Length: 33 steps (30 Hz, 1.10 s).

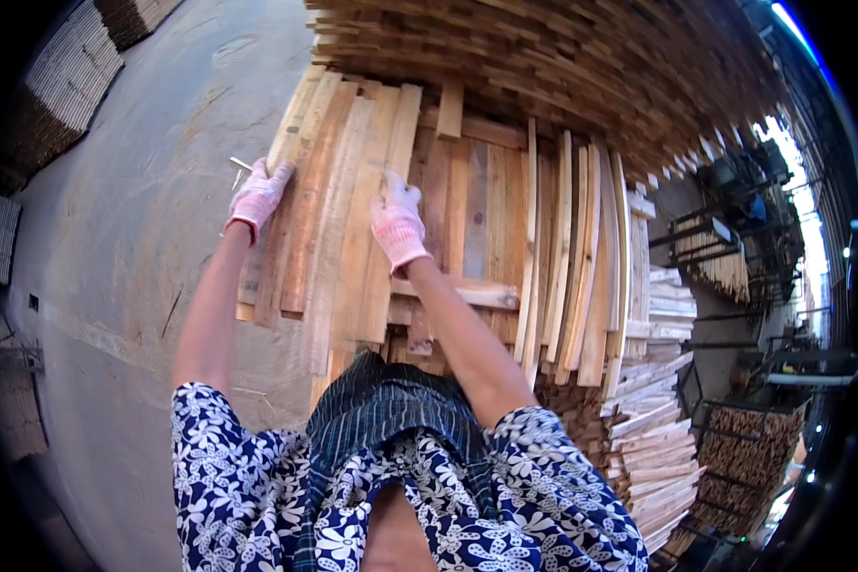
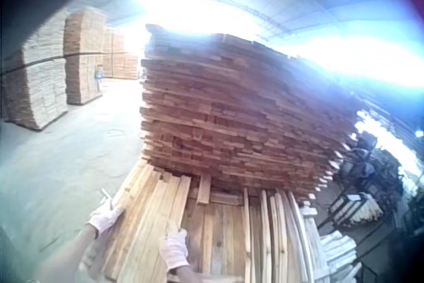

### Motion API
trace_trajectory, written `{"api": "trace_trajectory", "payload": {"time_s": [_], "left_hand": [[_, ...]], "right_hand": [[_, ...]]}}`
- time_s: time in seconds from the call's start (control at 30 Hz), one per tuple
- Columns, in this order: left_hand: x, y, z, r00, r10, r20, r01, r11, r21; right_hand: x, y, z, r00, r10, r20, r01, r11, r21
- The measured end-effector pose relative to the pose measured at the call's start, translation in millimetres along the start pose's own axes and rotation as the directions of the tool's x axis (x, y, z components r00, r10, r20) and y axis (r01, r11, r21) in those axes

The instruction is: The person picks up bundles of thin wooden planks from a pile and arranges them into a neat stack on a wooden pallet. The person wears pink gloves and repeatedly lifts, aligns, and places the wood pieces to build a uniform pile.

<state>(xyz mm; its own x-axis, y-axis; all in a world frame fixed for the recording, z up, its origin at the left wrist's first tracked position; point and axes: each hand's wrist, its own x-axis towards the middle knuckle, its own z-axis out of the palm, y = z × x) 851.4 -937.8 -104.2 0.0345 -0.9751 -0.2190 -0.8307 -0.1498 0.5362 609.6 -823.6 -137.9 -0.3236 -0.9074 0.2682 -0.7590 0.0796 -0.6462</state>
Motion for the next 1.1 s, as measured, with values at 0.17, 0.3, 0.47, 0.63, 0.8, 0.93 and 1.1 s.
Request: {"api": "trace_trajectory", "payload": {"time_s": [0.17,0.3,0.47,0.63,0.8,0.93,1.1], "left_hand": [[-31.3,29.4,-9.2,0.943,0.146,-0.298,0.021,0.87,0.493],[-92.0,110.4,23.6,0.753,0.647,-0.118,-0.633,0.762,0.136],[-188.5,223.1,143.2,0.689,0.65,0.321,-0.644,0.752,-0.14],[-235.8,314.7,259.9,0.918,0.308,0.25,-0.319,0.948,0.007],[-221.0,313.0,261.5,0.926,0.199,0.322,-0.233,0.97,0.073],[-229.9,331.2,245.1,0.898,0.218,0.382,-0.184,0.975,-0.123],[-229.9,295.2,245.7,0.933,0.35,0.088,-0.325,0.92,-0.218]], "right_hand": [[31.5,29.2,-92.4,0.796,-0.123,0.592,0.028,0.985,0.168],[27.3,126.2,-240.9,1.0,0.018,-0.005,-0.018,0.888,-0.459],[-1.0,238.6,-309.1,0.809,0.556,-0.194,-0.554,0.608,-0.569],[-35.3,377.5,-318.5,0.975,0.064,-0.213,-0.178,0.802,-0.57],[-37.6,339.4,-326.3,0.959,0.133,-0.252,-0.207,0.934,-0.292],[-40.6,391.3,-380.5,0.897,0.328,-0.296,-0.269,0.937,0.223],[-60.6,379.6,-387.8,0.807,0.581,0.104,-0.569,0.813,-0.124]]}}
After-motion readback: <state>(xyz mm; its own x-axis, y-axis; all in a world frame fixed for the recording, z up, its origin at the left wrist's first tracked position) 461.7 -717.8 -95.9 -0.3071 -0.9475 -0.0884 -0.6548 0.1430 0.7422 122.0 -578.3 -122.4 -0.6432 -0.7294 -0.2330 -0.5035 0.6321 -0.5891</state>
